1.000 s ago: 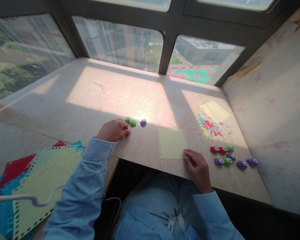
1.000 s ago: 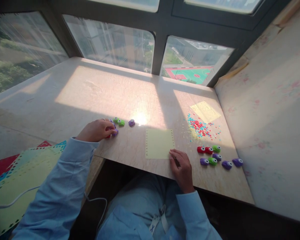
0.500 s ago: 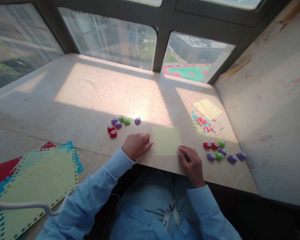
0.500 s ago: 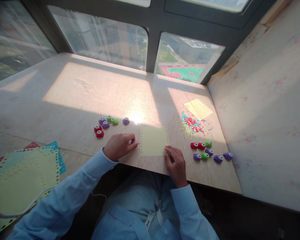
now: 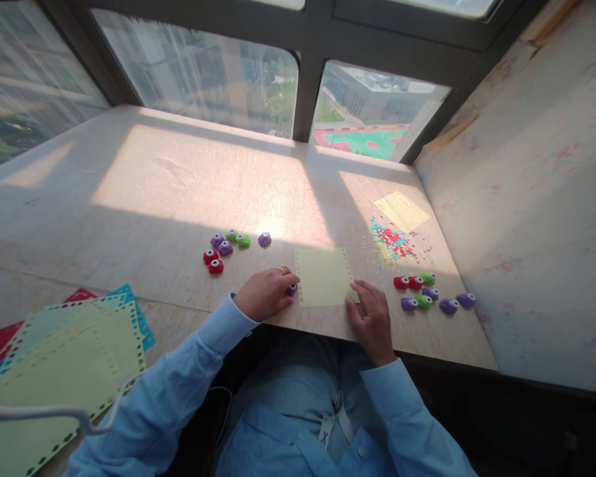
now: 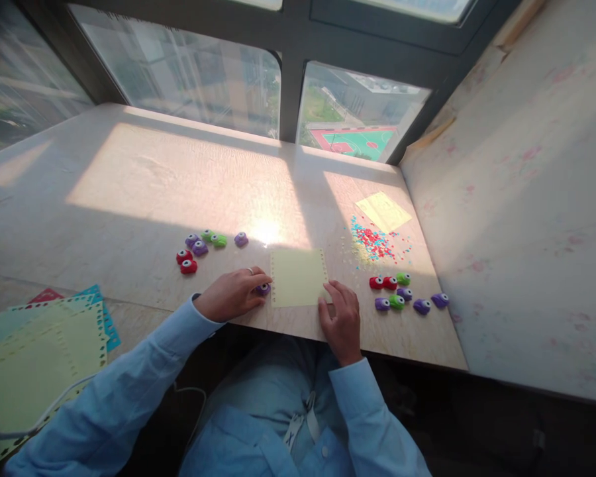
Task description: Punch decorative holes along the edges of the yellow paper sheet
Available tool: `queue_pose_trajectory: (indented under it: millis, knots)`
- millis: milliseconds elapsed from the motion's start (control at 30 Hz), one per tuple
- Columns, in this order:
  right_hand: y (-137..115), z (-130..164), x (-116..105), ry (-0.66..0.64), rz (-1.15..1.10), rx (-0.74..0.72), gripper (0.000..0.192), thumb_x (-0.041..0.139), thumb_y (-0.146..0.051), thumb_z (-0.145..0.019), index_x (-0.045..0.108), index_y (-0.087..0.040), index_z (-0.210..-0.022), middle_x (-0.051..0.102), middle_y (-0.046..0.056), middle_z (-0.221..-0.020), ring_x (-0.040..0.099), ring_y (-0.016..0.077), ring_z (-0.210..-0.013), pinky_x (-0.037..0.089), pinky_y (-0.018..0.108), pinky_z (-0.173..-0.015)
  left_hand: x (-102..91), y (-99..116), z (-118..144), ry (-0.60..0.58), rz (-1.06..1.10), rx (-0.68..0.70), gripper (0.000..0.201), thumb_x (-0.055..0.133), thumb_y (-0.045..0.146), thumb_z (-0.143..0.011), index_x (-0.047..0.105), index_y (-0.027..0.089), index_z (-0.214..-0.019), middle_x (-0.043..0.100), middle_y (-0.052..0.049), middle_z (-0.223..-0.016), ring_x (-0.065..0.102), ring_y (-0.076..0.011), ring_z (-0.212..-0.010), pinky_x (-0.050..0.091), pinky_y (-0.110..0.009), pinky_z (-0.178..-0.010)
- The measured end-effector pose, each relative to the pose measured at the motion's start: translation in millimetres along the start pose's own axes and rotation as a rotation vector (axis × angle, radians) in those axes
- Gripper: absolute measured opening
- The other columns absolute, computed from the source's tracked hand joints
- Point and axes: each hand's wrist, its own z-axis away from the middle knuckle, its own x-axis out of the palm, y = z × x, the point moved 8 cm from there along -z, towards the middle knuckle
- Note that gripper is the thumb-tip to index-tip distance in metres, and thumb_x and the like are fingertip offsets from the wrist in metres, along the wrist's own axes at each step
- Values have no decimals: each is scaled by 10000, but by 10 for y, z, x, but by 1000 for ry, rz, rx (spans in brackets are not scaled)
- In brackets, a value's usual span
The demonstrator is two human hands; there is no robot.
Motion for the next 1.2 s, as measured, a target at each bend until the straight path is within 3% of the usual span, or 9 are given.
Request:
queue_pose_trajectory:
  millis: [200, 367, 567, 733, 833, 933, 1033, 1200]
  knots:
    - [79, 60, 44, -21, -29, 215, 498, 596, -367, -880, 539, -200, -1345, 607, 155, -1324, 549, 298, -1241, 436, 554, -1062, 113, 10, -62, 42, 36, -6, 228, 648, 276, -843, 688, 225, -1062, 648, -67, -1110, 651, -211, -955, 513, -316, -838]
    - [103, 134, 166, -75, -378, 458, 599, 654, -402, -843, 480, -192, -1376, 570, 177, -1365, 548, 294, -1271, 454, 527, -1065, 118, -3, -79, 70, 68, -9, 201, 653, 303, -856, 694, 211, -1030, 643, -72, -1086, 646, -206, -926, 512, -317, -829]
    - [343, 156, 123, 136, -747, 780, 441, 730, -394, -764, 571, -195, -1124, 664, 107, -1107, 669, 247, -1039, 590, 397, -867, 115, -25, -75, 89, 65, -8, 208, 646, 308, -853, 695, 226, -1037, 636, -68, -1098, 645, -197, -906, 514, -327, -826]
    - [389, 53, 88, 75, -917, 861, 328, 747, -368, -746, 594, -227, -1000, 698, 41, -914, 695, 197, -812, 604, 317, -659, 128, -34, -82, 83, 59, -6, 214, 643, 309, -853, 695, 225, -1043, 632, -66, -1096, 647, -199, -888, 515, -317, -808]
    - [365, 23, 111, 3, -931, 958, 321, 748, -407, -733, 637, -215, -965, 720, 41, -854, 668, 179, -676, 529, 263, -476, 136, -41, -89, 91, 62, 2, 221, 647, 313, -853, 693, 226, -1052, 629, -65, -1102, 647, -200, -892, 513, -314, -812]
    - [344, -51, 140, -124, -796, 968, 348, 753, -452, -710, 698, -182, -923, 723, 43, -782, 610, 160, -556, 434, 239, -372, 149, -57, -96, 100, 84, 14, 216, 642, 312, -860, 694, 224, -1051, 626, -64, -1096, 644, -195, -888, 509, -312, -820]
    - [349, -183, 181, -237, -715, 875, 354, 808, -411, -632, 733, -157, -866, 745, 55, -773, 638, 176, -593, 473, 260, -440, 153, -87, -100, 104, 113, 30, 222, 660, 302, -847, 698, 221, -1050, 623, -67, -1086, 643, -190, -881, 509, -309, -827]
    - [460, -318, 109, -162, -676, 751, 350, 831, -405, -599, 736, -152, -821, 765, 68, -802, 687, 205, -704, 543, 321, -658, 154, -118, -100, 72, 176, 91, 302, 655, 168, -808, 695, 233, -1100, 628, -67, -1087, 648, -182, -903, 511, -295, -851]
